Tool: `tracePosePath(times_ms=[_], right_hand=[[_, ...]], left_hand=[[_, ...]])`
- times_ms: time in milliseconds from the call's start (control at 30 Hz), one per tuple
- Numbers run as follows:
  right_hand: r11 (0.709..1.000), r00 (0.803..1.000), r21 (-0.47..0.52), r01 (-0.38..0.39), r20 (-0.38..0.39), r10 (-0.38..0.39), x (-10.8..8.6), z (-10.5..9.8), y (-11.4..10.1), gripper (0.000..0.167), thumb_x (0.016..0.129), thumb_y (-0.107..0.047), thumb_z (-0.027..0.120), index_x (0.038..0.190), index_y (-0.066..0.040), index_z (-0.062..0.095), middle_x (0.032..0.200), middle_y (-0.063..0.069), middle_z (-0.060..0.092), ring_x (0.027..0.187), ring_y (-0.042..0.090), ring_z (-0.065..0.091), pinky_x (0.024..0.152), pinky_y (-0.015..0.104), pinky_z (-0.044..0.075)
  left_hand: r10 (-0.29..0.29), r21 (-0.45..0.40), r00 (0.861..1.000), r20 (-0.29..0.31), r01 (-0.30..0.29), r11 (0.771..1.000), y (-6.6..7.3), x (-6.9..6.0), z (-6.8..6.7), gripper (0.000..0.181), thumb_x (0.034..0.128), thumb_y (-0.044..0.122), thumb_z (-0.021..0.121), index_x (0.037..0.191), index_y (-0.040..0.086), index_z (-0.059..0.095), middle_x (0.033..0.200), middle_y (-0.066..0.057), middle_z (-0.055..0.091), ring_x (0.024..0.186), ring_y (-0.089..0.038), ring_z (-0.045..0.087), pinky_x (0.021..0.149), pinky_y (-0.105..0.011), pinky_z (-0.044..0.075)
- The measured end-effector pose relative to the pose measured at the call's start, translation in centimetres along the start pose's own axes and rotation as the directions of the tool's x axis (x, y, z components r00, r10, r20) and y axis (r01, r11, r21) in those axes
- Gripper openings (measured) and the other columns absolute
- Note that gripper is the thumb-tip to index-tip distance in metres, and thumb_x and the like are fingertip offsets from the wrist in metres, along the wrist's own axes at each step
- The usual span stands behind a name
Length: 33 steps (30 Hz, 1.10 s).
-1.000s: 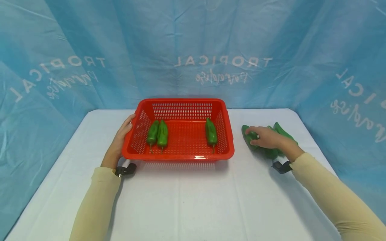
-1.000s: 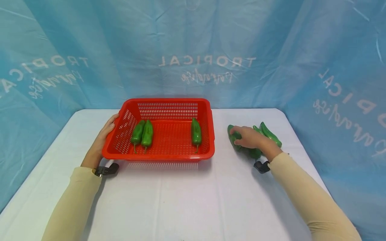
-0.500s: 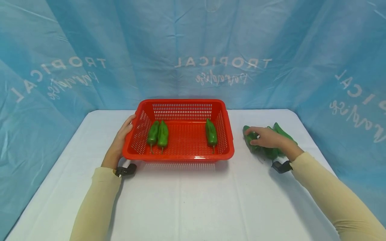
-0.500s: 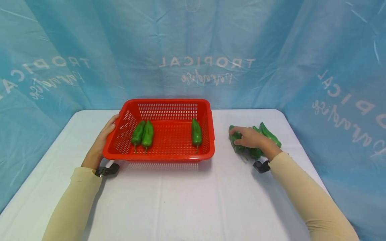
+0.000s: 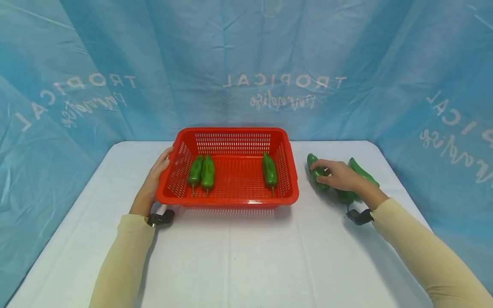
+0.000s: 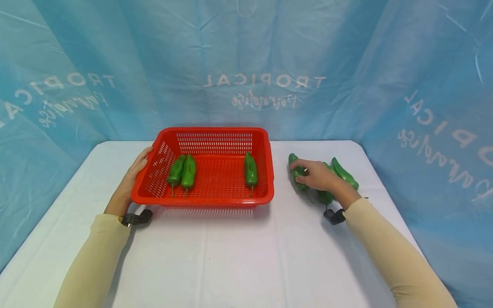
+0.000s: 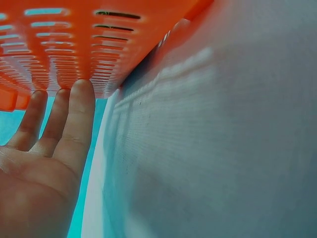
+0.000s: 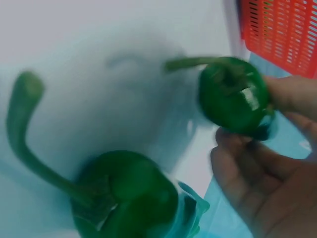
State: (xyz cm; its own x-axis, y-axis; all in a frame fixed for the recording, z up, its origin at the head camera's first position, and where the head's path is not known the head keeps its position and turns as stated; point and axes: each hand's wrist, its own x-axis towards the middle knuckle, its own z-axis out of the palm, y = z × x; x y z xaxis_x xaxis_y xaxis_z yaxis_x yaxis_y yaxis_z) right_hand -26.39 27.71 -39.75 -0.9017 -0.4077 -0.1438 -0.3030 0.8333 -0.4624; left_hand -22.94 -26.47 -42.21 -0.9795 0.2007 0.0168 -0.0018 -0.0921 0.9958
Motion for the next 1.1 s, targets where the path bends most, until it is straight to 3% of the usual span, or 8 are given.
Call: tracePosePath(times_ms=[333,600,1100], right_hand=[[0.998,0.990,0.034,0.059,-0.130,-0.054,-1.0,-0.4,0.4,0.039,0.092,-0.008,0.064,0.130,-0.012,0.058,0.129,0.022,0.062,0.107,0.040,0.064,0.083,0.050,0.060],[0.997,0.992,0.064,0.034,-0.121,-0.026,-1.7,-0.6,0.7,0.040,0.094,-0.011,0.063,0.133,-0.016,0.055,0.136,0.019,0.057,0.113,0.041,0.061,0.089,0.055,0.057],[0.996,0.989,0.084,0.032,-0.148,-0.019,-2.3,-1.3,-0.4,0.042,0.095,-0.013,0.063,0.135,-0.017,0.054,0.135,0.021,0.057,0.111,0.042,0.061,0.082,0.052,0.058]], left_hand=[[0.010,-0.015,1.000,0.003,-0.009,1.000,0.4,0.0,0.0,0.052,0.1060,0.034,0.034,0.156,0.030,0.022,0.147,0.003,0.037,0.125,-0.013,0.048,0.092,-0.023,0.056],[-0.002,-0.006,1.000,0.002,0.002,1.000,0.3,0.0,0.1,0.052,0.1056,0.035,0.035,0.156,0.030,0.023,0.147,0.003,0.037,0.124,-0.013,0.049,0.091,-0.023,0.056],[-0.010,-0.002,1.000,-0.002,0.010,1.000,0.0,0.0,-0.1,0.053,0.1054,0.036,0.034,0.156,0.031,0.022,0.147,0.003,0.037,0.123,-0.013,0.050,0.091,-0.024,0.057]])
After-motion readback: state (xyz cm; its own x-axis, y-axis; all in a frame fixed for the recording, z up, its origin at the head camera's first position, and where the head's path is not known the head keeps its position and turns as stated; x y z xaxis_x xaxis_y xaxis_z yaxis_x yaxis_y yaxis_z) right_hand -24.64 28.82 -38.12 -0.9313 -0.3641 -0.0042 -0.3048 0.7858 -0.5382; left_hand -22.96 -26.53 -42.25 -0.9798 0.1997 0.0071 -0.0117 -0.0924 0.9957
